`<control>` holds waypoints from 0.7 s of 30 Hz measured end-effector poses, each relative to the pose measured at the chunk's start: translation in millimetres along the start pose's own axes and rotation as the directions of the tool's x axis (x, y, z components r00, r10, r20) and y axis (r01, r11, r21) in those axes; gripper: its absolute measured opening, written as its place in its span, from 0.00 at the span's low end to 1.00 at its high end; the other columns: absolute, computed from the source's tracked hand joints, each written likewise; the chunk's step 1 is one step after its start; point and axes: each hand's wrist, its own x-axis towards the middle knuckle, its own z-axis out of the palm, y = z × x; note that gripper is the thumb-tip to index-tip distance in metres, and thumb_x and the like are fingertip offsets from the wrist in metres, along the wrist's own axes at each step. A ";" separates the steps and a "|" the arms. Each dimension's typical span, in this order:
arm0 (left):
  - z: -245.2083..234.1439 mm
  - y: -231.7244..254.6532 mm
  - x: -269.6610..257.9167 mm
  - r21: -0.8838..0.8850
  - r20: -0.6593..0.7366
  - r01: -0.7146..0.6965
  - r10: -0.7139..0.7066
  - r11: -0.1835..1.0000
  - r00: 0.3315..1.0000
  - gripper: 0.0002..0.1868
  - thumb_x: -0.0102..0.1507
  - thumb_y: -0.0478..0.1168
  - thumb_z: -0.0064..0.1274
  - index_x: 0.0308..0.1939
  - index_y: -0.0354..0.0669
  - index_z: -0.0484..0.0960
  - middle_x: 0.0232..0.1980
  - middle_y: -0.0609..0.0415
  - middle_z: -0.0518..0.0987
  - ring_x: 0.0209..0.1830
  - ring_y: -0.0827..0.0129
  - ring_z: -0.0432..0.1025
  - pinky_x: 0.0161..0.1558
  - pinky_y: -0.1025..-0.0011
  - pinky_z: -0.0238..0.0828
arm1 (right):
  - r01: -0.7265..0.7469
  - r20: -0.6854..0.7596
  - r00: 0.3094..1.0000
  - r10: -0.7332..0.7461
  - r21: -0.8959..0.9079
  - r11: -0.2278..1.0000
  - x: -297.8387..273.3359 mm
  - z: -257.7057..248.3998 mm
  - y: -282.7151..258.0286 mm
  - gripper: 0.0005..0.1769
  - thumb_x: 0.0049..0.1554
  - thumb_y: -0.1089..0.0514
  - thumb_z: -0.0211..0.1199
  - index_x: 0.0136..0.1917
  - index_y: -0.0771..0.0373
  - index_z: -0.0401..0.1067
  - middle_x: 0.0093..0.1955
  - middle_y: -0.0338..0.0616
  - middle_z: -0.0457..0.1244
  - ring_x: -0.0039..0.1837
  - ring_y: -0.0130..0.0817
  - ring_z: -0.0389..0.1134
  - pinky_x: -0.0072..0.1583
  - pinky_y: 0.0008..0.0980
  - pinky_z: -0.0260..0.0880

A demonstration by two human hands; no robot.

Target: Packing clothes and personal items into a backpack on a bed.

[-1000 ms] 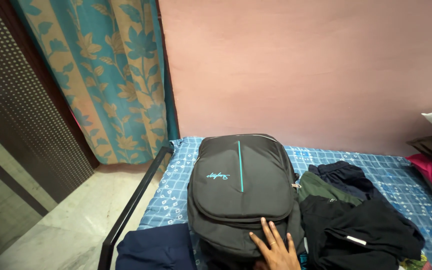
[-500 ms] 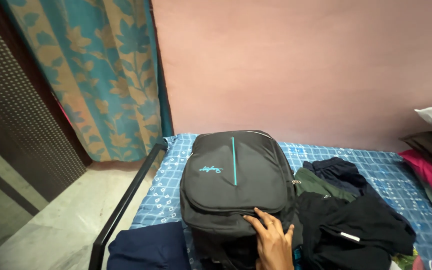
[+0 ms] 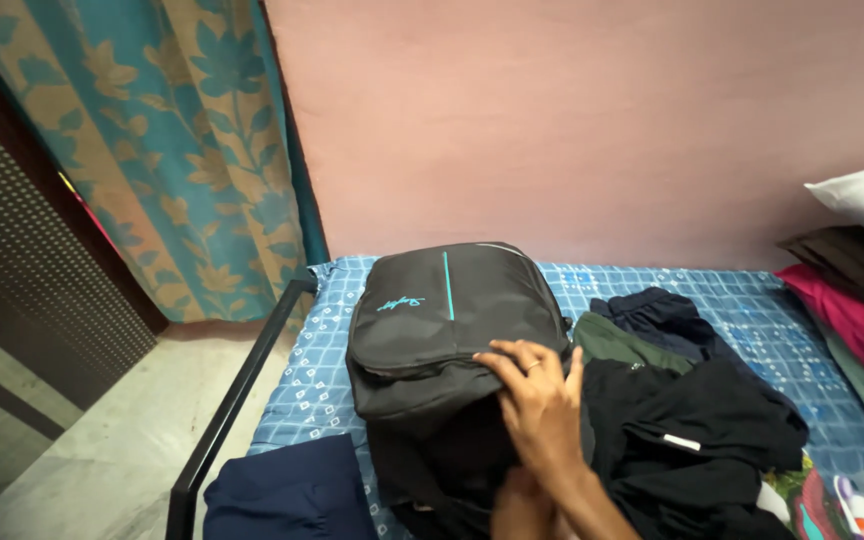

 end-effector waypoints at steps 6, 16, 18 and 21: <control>-90.6 -44.4 111.4 0.156 -0.279 -0.125 0.165 0.980 0.946 0.25 0.56 0.48 0.71 0.54 0.58 0.78 0.51 0.61 0.74 0.50 0.61 0.70 0.52 0.60 0.65 | 0.068 0.132 0.989 -0.069 0.013 0.998 -22.9 -0.2 44.7 0.22 0.44 0.58 0.70 0.54 0.48 0.78 0.65 0.34 0.64 0.71 0.40 0.59 0.73 0.72 0.41; -139.5 -134.8 171.2 0.358 0.321 -0.152 0.031 0.921 0.946 0.60 0.39 0.38 0.71 0.74 0.54 0.58 0.80 0.45 0.53 0.80 0.50 0.48 0.72 0.34 0.38 | 0.099 0.327 0.936 -0.134 0.121 0.988 -55.3 22.6 87.5 0.49 0.39 0.59 0.76 0.73 0.48 0.62 0.81 0.45 0.46 0.81 0.48 0.45 0.75 0.67 0.38; -138.9 -141.6 173.7 0.365 0.346 -0.126 -0.009 0.922 0.938 0.63 0.37 0.32 0.69 0.75 0.55 0.57 0.80 0.52 0.54 0.81 0.56 0.48 0.75 0.36 0.38 | 0.096 0.342 0.925 -0.167 0.214 0.972 -54.5 25.3 103.2 0.54 0.39 0.58 0.76 0.76 0.49 0.57 0.84 0.48 0.40 0.84 0.51 0.41 0.77 0.60 0.41; -137.2 -139.9 180.3 0.320 0.355 -0.066 -0.055 0.945 0.933 0.63 0.35 0.29 0.67 0.74 0.53 0.58 0.80 0.55 0.55 0.80 0.57 0.49 0.76 0.39 0.39 | 0.095 0.337 0.921 -0.196 0.293 0.952 -51.2 36.7 129.4 0.56 0.39 0.58 0.78 0.77 0.49 0.56 0.85 0.51 0.37 0.84 0.55 0.37 0.77 0.56 0.42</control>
